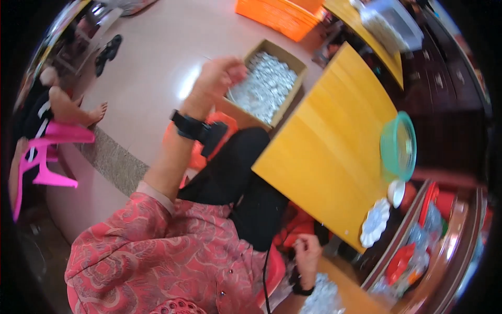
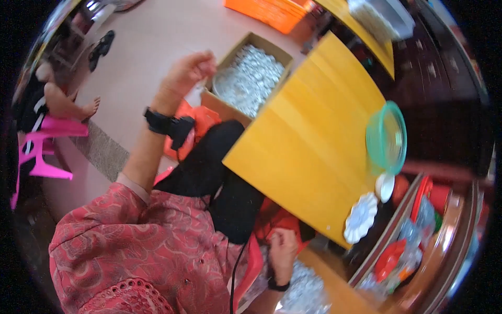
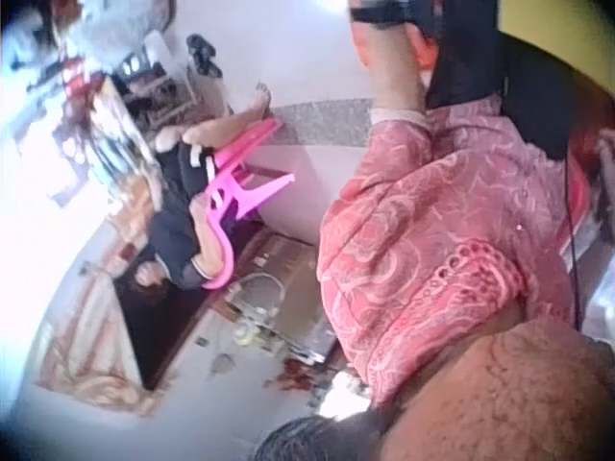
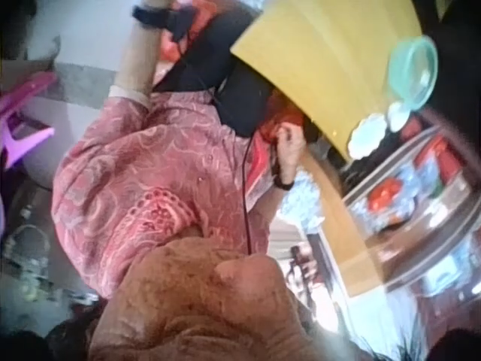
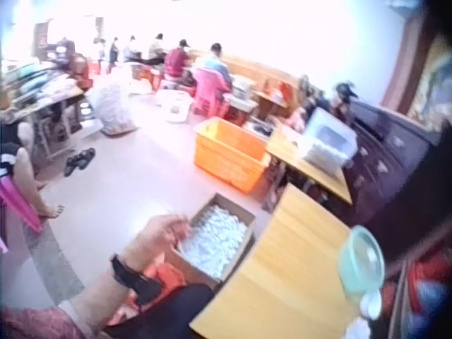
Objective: Assembling and bagging small white plastic components at a work table.
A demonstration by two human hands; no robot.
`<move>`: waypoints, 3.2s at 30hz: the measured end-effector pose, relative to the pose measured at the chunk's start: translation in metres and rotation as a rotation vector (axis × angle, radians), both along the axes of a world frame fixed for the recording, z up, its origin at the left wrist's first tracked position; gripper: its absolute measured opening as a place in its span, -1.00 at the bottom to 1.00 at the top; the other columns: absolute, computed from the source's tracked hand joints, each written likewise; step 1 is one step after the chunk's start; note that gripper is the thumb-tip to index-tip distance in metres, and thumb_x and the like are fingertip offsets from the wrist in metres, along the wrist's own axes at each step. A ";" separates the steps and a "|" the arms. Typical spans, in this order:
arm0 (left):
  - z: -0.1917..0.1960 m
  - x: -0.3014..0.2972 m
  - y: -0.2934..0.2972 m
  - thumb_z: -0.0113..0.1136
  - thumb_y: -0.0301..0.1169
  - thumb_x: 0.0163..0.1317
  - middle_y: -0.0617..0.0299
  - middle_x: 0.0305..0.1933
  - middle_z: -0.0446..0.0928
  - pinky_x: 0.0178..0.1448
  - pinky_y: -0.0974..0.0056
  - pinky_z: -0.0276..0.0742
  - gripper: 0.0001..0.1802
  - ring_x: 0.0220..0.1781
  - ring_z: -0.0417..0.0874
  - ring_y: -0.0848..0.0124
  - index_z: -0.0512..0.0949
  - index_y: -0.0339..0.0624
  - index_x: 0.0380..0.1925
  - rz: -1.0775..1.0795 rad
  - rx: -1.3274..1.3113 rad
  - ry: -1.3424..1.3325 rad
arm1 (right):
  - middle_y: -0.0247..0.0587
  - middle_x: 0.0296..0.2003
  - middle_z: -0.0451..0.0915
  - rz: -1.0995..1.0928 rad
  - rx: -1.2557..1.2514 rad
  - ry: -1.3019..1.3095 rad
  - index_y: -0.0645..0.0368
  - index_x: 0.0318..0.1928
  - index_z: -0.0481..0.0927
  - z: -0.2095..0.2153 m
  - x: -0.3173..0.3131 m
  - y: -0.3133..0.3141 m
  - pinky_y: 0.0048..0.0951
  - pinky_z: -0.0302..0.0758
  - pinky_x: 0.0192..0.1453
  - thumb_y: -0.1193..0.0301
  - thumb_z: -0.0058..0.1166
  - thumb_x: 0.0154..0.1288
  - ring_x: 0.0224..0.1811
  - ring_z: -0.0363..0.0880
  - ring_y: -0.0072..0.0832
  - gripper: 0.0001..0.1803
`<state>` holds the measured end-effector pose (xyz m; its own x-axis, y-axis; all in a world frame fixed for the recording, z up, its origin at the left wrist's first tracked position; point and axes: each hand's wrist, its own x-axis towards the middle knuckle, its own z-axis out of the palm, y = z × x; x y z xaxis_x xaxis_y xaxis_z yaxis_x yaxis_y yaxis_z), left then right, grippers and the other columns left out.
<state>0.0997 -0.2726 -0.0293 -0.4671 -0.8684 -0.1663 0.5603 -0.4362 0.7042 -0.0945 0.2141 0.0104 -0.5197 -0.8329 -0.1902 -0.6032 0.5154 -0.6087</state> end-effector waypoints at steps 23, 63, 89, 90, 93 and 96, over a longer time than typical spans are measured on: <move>0.128 0.021 -0.039 0.15 -0.49 0.28 -0.02 0.04 0.52 0.07 0.31 0.61 -0.65 0.00 0.61 0.28 0.45 -0.43 0.04 -0.330 -0.167 0.045 | 0.08 -0.09 0.52 0.296 -0.056 -0.175 0.31 -0.14 0.58 -0.106 -0.002 0.027 -0.19 0.45 0.06 0.54 0.00 0.20 -0.02 0.50 -0.02 -0.78; -0.278 -0.055 -0.009 0.18 -0.13 0.18 -0.15 -0.20 0.50 -0.02 -0.02 0.50 -0.62 -0.06 0.52 -0.03 0.56 -0.29 -0.32 -0.177 -1.045 -1.460 | 0.09 0.04 0.44 0.770 0.132 -0.283 0.33 0.19 0.35 0.037 0.111 -0.162 -0.22 0.57 -0.08 0.42 0.09 0.27 -0.13 0.59 0.00 -0.50; -0.211 -0.041 -0.031 0.19 0.02 0.26 0.40 -0.35 0.46 -0.31 0.33 0.53 -0.64 -0.55 0.27 0.61 0.52 -0.04 -0.32 -0.221 0.231 -0.521 | -0.12 -0.20 0.64 -0.193 -0.271 -0.633 0.33 -0.01 0.52 0.091 -0.013 -0.173 -0.57 0.55 -0.26 0.50 -0.02 0.41 -0.38 0.63 -0.49 -0.79; -0.209 -0.038 -0.030 0.19 0.02 0.26 0.39 -0.34 0.44 -0.29 0.31 0.56 -0.64 -0.56 0.27 0.61 0.52 -0.03 -0.31 -0.202 0.297 -0.473 | -0.12 -0.20 0.64 -0.192 -0.276 -0.635 0.33 -0.01 0.52 0.086 -0.024 -0.174 -0.57 0.55 -0.26 0.50 -0.02 0.41 -0.38 0.63 -0.49 -0.79; -0.194 -0.036 -0.027 0.19 0.04 0.25 0.39 -0.35 0.42 -0.26 0.30 0.59 -0.63 -0.55 0.29 0.60 0.51 -0.02 -0.30 -0.178 0.328 -0.386 | -0.12 -0.20 0.64 -0.344 -0.499 -0.868 0.28 -0.06 0.54 0.077 -0.060 -0.176 -0.59 0.52 -0.33 0.45 -0.04 0.43 -0.45 0.57 -0.57 -0.81; -0.154 -0.041 -0.019 0.18 0.01 0.28 0.40 -0.38 0.42 -0.23 0.36 0.58 -0.64 -0.54 0.32 0.60 0.52 -0.05 -0.32 -0.150 0.268 -0.334 | -0.11 -0.23 0.65 -0.494 -0.669 -0.940 0.27 -0.07 0.56 0.075 -0.102 -0.177 -0.60 0.48 -0.37 0.36 -0.03 0.44 -0.45 0.52 -0.61 -0.76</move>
